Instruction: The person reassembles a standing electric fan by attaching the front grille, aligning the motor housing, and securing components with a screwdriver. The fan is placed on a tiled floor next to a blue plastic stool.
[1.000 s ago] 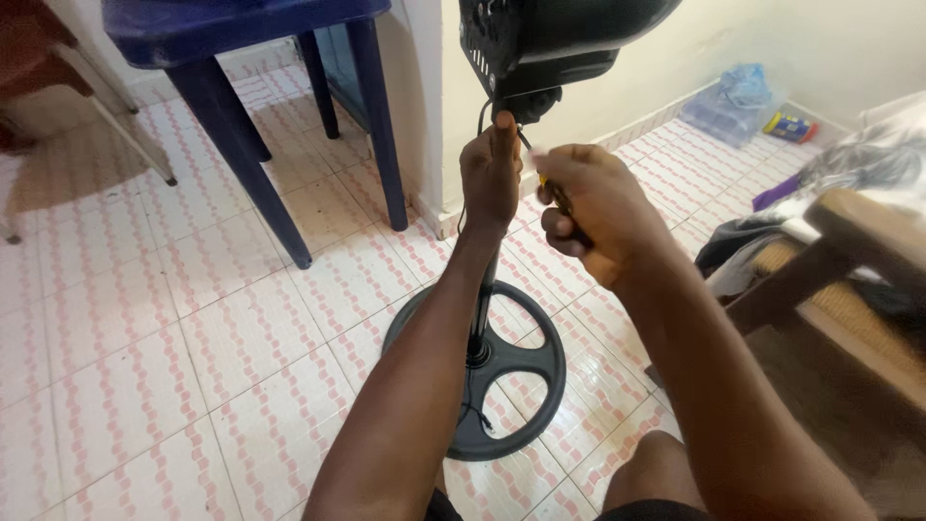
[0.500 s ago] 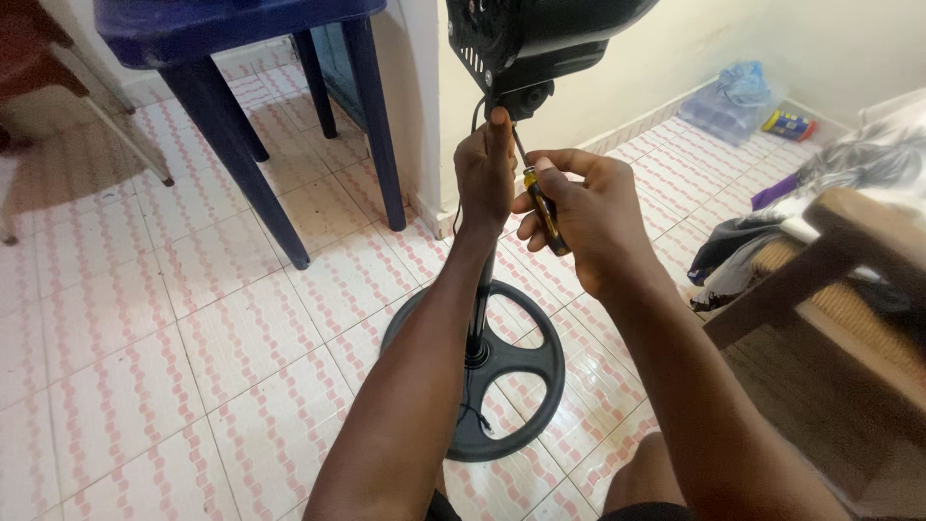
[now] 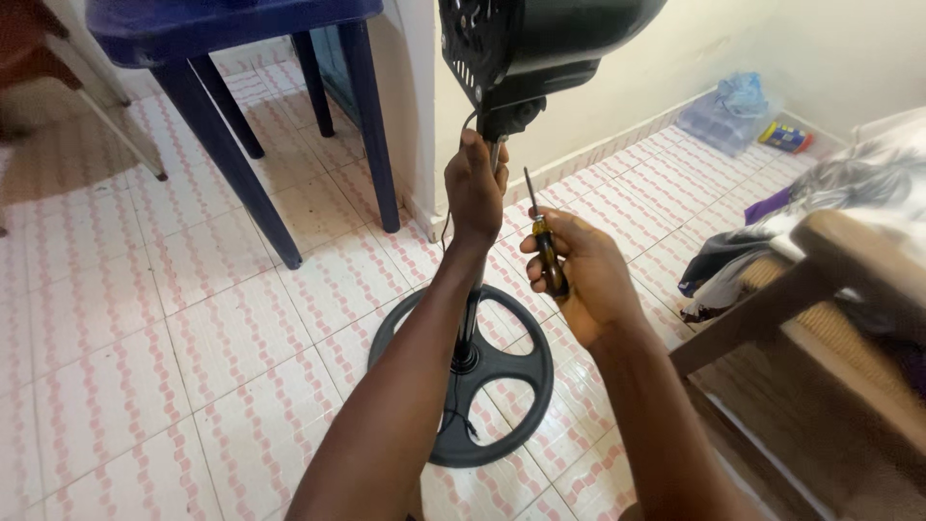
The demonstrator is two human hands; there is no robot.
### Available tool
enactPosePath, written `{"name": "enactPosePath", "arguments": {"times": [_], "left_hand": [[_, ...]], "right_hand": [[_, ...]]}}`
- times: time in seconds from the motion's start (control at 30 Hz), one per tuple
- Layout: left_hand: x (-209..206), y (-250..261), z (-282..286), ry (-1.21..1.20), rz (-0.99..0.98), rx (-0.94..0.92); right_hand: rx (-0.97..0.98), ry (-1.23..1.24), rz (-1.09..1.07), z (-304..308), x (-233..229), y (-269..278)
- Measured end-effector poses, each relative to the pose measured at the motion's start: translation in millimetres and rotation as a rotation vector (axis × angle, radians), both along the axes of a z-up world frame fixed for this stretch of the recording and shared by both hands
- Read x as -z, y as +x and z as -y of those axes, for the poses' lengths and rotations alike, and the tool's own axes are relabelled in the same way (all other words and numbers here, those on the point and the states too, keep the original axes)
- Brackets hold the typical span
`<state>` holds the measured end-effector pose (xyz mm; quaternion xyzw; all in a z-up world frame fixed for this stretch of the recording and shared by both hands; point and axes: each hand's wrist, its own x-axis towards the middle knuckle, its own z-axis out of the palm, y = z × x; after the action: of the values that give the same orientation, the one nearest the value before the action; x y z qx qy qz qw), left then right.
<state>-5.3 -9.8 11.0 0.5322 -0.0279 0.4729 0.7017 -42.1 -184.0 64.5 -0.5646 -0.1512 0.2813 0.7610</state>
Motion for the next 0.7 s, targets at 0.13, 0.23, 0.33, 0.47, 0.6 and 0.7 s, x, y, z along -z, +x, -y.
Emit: {"name": "enactPosePath", "arguments": {"times": [0.13,0.23,0.33,0.47,0.6,0.7], "left_hand": [[10,-11,2,0.178,-0.258,-0.238],[9,-31,9,0.317,-0.515,-0.465],[6,-61,25,0.305,-0.662,-0.492],[-4,-114,61,0.153,-0.930,-0.430],[-40,-175,102,-0.006,-1.251,-0.106],[-81,-225,123,0.002,-1.357,-0.156]], "right_hand": [[0.003,0.035,-0.277,-6,22,19],[-0.008,0.017,-0.555,-11,37,26],[0.019,-0.068,-0.623,-11,56,22],[0.079,-0.332,-0.692,-10,71,-3],[-0.025,-0.483,-0.497,11,49,-60],[-0.138,-0.657,-0.523,22,7,-103]]}}
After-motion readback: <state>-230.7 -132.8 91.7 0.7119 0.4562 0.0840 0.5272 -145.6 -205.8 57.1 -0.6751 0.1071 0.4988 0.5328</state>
